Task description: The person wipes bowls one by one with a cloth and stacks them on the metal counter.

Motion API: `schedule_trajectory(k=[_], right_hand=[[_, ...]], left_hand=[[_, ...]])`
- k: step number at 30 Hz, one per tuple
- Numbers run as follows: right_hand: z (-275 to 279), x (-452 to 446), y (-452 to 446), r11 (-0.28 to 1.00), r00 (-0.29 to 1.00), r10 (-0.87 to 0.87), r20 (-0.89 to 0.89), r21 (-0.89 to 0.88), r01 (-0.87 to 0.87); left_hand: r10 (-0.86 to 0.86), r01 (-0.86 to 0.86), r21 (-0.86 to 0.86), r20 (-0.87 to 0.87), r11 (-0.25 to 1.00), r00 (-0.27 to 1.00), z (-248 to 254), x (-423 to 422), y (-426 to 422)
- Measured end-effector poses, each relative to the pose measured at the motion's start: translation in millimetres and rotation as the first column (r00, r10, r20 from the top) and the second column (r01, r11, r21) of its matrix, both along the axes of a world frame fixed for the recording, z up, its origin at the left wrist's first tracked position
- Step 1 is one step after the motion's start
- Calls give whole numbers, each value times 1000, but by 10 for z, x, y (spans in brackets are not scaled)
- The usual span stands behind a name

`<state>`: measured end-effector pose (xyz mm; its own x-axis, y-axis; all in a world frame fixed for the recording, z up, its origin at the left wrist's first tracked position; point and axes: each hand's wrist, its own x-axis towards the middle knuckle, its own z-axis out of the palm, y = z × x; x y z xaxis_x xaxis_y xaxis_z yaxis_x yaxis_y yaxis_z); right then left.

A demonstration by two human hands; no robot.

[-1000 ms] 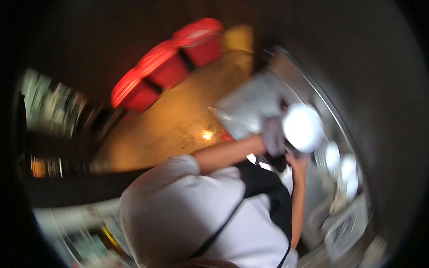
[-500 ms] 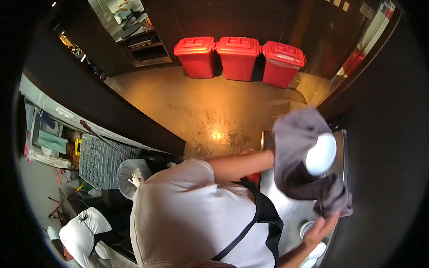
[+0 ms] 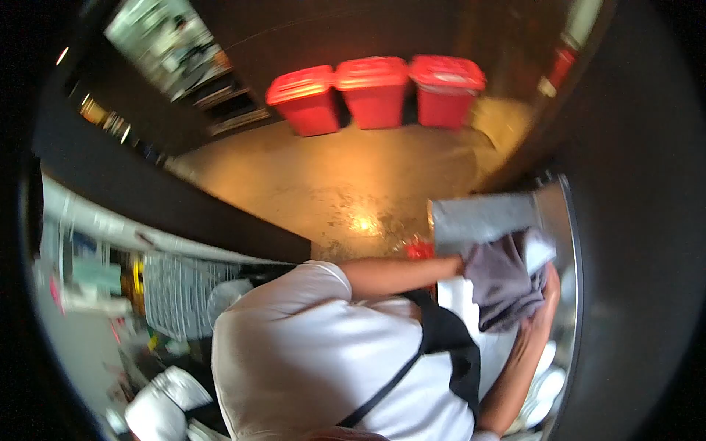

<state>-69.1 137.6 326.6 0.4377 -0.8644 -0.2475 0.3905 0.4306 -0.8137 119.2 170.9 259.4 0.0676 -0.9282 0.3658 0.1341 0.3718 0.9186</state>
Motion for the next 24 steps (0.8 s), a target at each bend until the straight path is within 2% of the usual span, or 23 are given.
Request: schedule_trajectory(k=[1,3,4,5,6,7,8,9,11,12,14,16,18,19,20,21,24], right_hand=[[33,-135,51,988,991,29,131,-155,-9],[167,-343,213,955,930,-78,358,-241,173],[221,-403,332,865,907,-298,297,-317,388],[276,-472,455,727,824,-525,212,-392,564],[203,-632,553,554,751,-656,78,-625,549],[130,-797,658,357,581,-814,-15,-801,481],[6,-1012,767,250,560,-828,-38,-918,308],[255,-735,858,70,540,-841,-45,-997,26],[533,-184,849,-108,500,-862,-86,-932,-346],[461,-98,805,-114,479,-870,-114,-900,-420],[302,-30,714,-143,503,-863,-40,-936,-321],[433,-63,750,-31,541,-840,-43,-991,-127],[607,-134,704,146,634,-767,-103,-989,16],[585,-177,694,456,759,-630,-162,-868,193],[559,-222,685,719,872,-473,-129,-628,297],[535,-249,680,900,947,-323,-10,-314,303],[-60,-156,615,905,894,-406,187,-56,422]], left_hand=[[-15,15,-1,18,1000,1000,-44,-16,-17],[-45,45,22,31,999,998,-4,24,-66],[-55,54,43,21,998,998,39,40,-69],[-74,73,57,10,996,997,89,69,-82],[-82,82,70,5,994,997,125,109,-100],[-88,88,77,-1,993,996,171,129,-107],[-97,95,72,19,993,995,210,88,-92],[-99,96,67,40,993,994,228,82,-88],[-103,101,26,131,995,986,254,-94,-67],[-104,106,-2,192,994,976,250,-212,-55],[-127,141,-31,273,990,954,216,-371,-54],[-211,222,-2,301,975,930,143,-432,-83],[-316,310,65,294,948,902,91,-397,-124],[-357,344,96,292,934,888,64,-384,-133],[-390,371,122,293,921,873,27,-389,-151],[-392,369,132,310,920,866,-19,-427,-167],[-342,313,140,380,940,859,-203,-574,-241]])
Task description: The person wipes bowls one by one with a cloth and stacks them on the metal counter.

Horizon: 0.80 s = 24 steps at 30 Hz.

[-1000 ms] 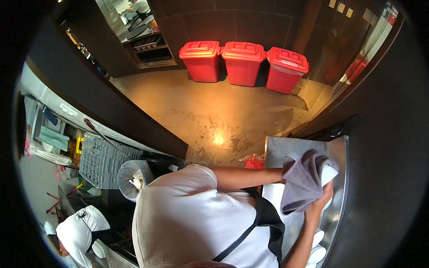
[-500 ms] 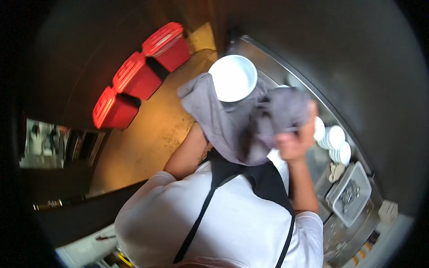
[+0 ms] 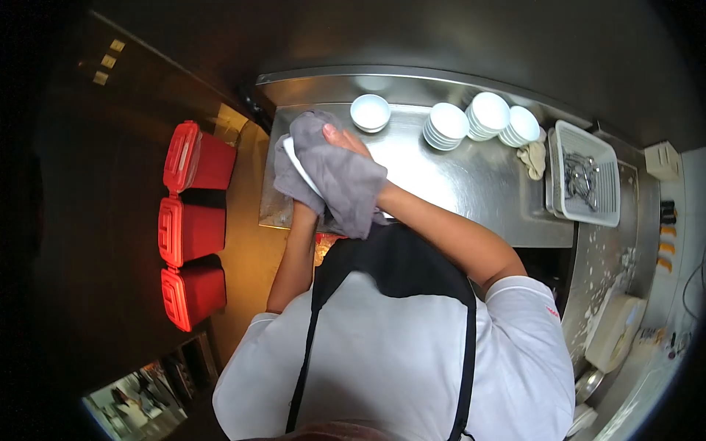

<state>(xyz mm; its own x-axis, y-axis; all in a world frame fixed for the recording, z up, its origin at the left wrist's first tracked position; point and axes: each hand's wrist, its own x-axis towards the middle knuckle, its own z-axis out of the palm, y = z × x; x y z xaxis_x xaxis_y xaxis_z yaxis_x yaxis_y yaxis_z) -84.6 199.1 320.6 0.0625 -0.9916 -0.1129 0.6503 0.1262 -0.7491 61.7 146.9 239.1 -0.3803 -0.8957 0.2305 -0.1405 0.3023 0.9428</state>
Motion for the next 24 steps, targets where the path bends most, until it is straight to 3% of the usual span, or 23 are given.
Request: schedule_trajectory(k=[2,5,7,8,10,11,12,13,14,15,16,18,21,24], right_hand=[[-346,7,77,996,982,-90,-167,-7,90],[-715,-89,342,932,764,-311,-566,-340,127],[-884,-269,485,996,769,-48,-638,-92,-15],[-914,-355,536,995,754,92,-650,37,-89],[-531,-487,598,969,381,240,-893,245,-38],[-399,-555,648,943,165,325,-931,333,23],[-711,-662,723,983,26,-47,-999,-42,178],[-895,-851,709,928,-145,-290,-946,-315,198],[-760,-999,683,894,-291,-306,-906,-379,239],[-820,-1212,630,845,-437,-369,-820,-492,209],[-799,-1372,567,837,-505,-350,-789,-506,209],[-989,-1708,495,878,-523,-344,-780,-464,115],[-1064,-1859,460,981,-429,9,-903,-74,176],[-1172,-1939,440,957,-406,-133,-904,-223,183]], left_hand=[[72,-71,-24,66,997,995,-203,-75,-147],[194,-106,-274,319,956,928,-768,-81,-601],[357,-197,-467,284,862,890,-1297,-285,-861],[449,-305,-540,155,785,880,-1488,-449,-941],[486,-203,-523,487,828,726,-969,-663,-998],[478,-155,-497,632,854,610,-785,-745,-1010],[461,-100,-513,649,853,605,-785,-808,-1049],[444,-44,-527,664,848,601,-787,-864,-1099],[426,13,-540,680,842,597,-795,-924,-1139],[406,-90,-481,609,872,682,-840,-986,-1167],[392,-115,-449,593,886,704,-963,-1043,-1225],[369,-161,-386,557,908,744,-1252,-1141,-1352],[355,-96,-429,578,898,734,-1311,-1177,-1412],[275,-130,-304,504,944,818,-1335,-1137,-1378]])
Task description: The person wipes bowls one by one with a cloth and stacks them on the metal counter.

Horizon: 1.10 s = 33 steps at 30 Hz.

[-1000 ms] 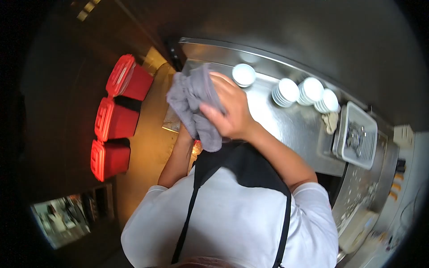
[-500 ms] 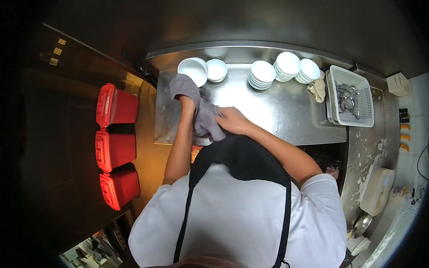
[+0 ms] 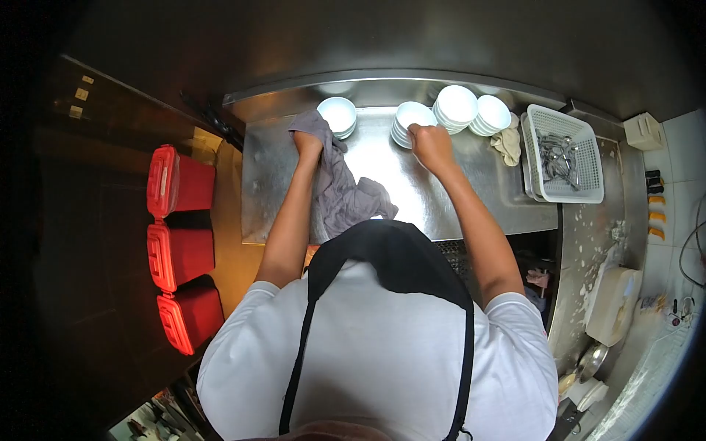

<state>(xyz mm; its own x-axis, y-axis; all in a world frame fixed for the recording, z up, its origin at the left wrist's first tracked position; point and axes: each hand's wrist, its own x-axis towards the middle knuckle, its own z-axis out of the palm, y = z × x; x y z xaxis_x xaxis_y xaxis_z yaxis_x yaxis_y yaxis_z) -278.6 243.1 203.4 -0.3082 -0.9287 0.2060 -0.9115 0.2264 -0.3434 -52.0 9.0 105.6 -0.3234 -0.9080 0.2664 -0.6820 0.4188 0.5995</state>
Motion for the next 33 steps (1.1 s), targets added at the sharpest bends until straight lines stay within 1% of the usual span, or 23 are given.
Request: schedule_trajectory(k=[3,6,7,9,12,14,16,17,18,19,20,21,22,23,24,25,26,27,28,29,30,31,33], right_hand=[[-11,-37,-33,993,997,52,-65,-101,-58],[59,23,-88,961,955,-199,221,-148,235],[-24,-59,-99,924,846,-232,480,-161,345],[-267,-296,-148,829,449,-199,871,-95,551],[49,-199,-33,723,-151,68,986,55,688],[178,-55,-19,719,-15,52,999,-27,694],[283,161,-37,718,209,22,978,-161,677],[249,268,-23,773,381,39,924,-270,574],[517,610,-53,763,519,86,850,-392,514],[557,770,-5,862,637,48,769,-354,363],[578,857,22,881,854,153,497,-460,110],[796,960,-6,881,906,310,289,-446,-159],[970,1085,11,847,939,329,100,-470,-247],[985,1112,38,827,933,324,158,-526,-198],[994,1100,34,801,920,327,215,-580,-149],[947,1057,5,791,826,368,426,-610,-37],[851,1029,-14,792,680,402,614,-605,78],[788,1049,-34,840,444,465,766,-540,51],[732,1144,0,895,311,431,847,-445,-27],[673,1210,40,929,401,368,839,-314,-196],[358,1209,58,931,487,214,847,-26,-364],[341,1290,69,846,466,111,878,163,-508],[97,1309,202,751,574,187,797,260,-607]], left_hand=[[42,-45,-18,-118,999,992,-83,18,9],[-82,80,-36,-57,996,995,-57,89,-58],[-165,164,-30,-39,986,986,108,114,-10],[-329,329,-20,-5,944,944,663,201,151],[-236,567,352,-655,745,718,1052,296,380],[64,764,408,-897,500,437,1191,358,545],[-152,725,323,-849,609,506,1218,377,719],[-446,607,150,-547,780,708,1222,326,825],[-544,535,-103,-107,839,833,1227,261,934],[-416,528,-363,344,768,842,1240,209,1041],[-559,543,-192,-40,818,828,1358,147,1180],[-548,599,-24,-434,800,715,1517,122,1291],[-387,686,108,-758,719,525,1601,110,1345],[-64,776,214,-948,593,310,1518,113,1334],[-151,709,233,-888,666,434,1551,166,1301],[-216,632,239,-803,737,556,1606,248,1284],[-236,553,219,-736,804,635,1624,337,1279],[-192,466,176,-745,867,638,1622,427,1280],[-145,366,143,-742,919,654,1628,530,1277],[-75,292,143,-779,946,622,1638,642,1260],[1,262,173,-835,949,550,1645,770,1220],[78,236,207,-884,949,461,1661,910,1175],[159,271,251,-934,929,321,1725,1233,1036]])
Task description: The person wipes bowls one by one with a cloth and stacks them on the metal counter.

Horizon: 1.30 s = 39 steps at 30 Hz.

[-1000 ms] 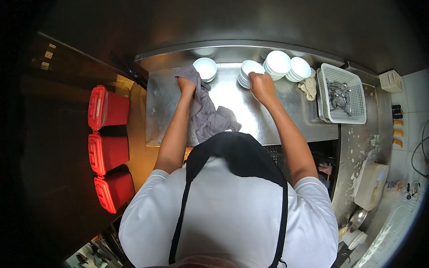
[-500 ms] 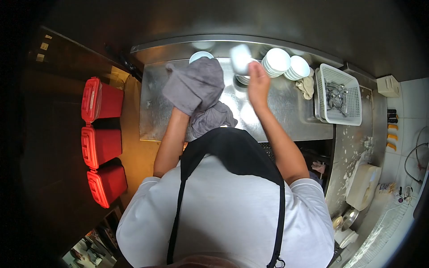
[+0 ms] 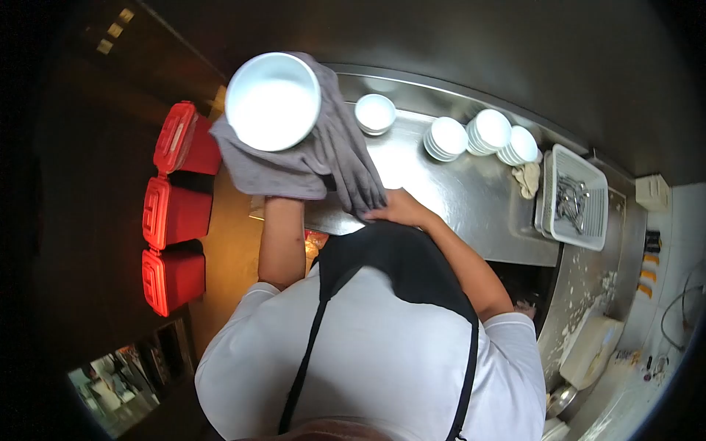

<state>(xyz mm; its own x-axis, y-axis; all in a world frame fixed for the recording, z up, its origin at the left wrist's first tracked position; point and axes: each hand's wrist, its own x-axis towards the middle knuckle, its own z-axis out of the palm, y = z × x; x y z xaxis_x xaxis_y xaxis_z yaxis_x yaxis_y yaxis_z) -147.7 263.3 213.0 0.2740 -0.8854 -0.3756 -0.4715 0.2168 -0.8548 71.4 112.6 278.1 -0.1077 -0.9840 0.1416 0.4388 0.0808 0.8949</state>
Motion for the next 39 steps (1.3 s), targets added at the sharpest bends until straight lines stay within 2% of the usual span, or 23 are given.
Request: schedule_trajectory(k=[4,6,9,11,12,13,15,16,18,19,20,21,22,24,27,29,31,32,33,34,36,37,39], right_hand=[[-314,-319,270,959,937,-281,206,86,269],[525,-284,133,940,870,-332,363,56,336],[1794,-42,-75,816,888,-150,435,-454,359],[2285,75,-370,441,983,178,37,-896,-46],[2405,162,-438,417,972,129,-195,-879,-232],[2419,358,-604,261,965,78,-251,-929,-263],[2186,364,-885,232,903,61,-426,-874,-428],[2038,426,-894,296,930,-30,-367,-892,-343],[1822,547,-885,388,943,-206,-262,-906,-167],[1784,610,-828,596,933,-257,-252,-802,-52],[1719,648,-798,735,980,-180,90,-649,195],[1682,670,-802,848,886,-170,432,-394,355],[1705,637,-816,910,802,-195,564,-201,362],[1739,527,-727,940,559,-331,760,212,268],[1791,398,-644,967,51,-161,986,147,207],[2067,295,-545,635,381,-203,902,-175,752],[2524,195,-405,614,666,46,745,-547,569],[2544,235,-371,503,777,-27,629,-663,554],[2496,169,-417,451,969,-48,243,-860,238],[2447,102,-464,334,987,-78,-142,-936,-108],[2024,154,-521,319,907,-243,-343,-912,-259],[1819,304,-601,199,923,-324,-209,-969,-149],[1666,446,-506,525,932,-354,-83,-842,124]], left_hand=[[25,-23,16,-118,1000,993,188,519,-184],[41,-44,-51,-62,998,997,273,541,-170],[50,-23,-233,113,972,992,431,323,-103],[60,45,-373,265,927,962,527,145,-9],[68,91,-416,352,905,934,535,70,57],[86,136,-448,440,884,894,523,27,106],[197,221,-448,713,866,673,371,-27,215],[254,271,-446,808,853,531,294,-53,273],[168,130,-475,536,870,827,394,-68,317],[151,129,-482,501,867,852,66,-58,252],[134,128,-489,465,863,875,-263,-48,187],[115,128,-497,429,858,896,-581,-38,124],[379,16,-585,546,811,747,-600,-70,153],[342,14,-546,545,838,766,-462,-56,211],[76,122,-396,448,910,891,60,-34,231],[-20,167,-339,397,926,917,227,-12,214],[-60,200,-335,386,921,921,327,-13,237],[-78,215,-335,378,918,923,368,-24,239],[-76,221,-353,382,909,921,393,-54,264],[-79,232,-369,385,900,919,421,-82,296],[-66,243,-414,397,878,915,472,-165,344],[-26,224,-444,410,867,912,506,-221,347],[46,192,-502,423,843,905,490,-329,397]])
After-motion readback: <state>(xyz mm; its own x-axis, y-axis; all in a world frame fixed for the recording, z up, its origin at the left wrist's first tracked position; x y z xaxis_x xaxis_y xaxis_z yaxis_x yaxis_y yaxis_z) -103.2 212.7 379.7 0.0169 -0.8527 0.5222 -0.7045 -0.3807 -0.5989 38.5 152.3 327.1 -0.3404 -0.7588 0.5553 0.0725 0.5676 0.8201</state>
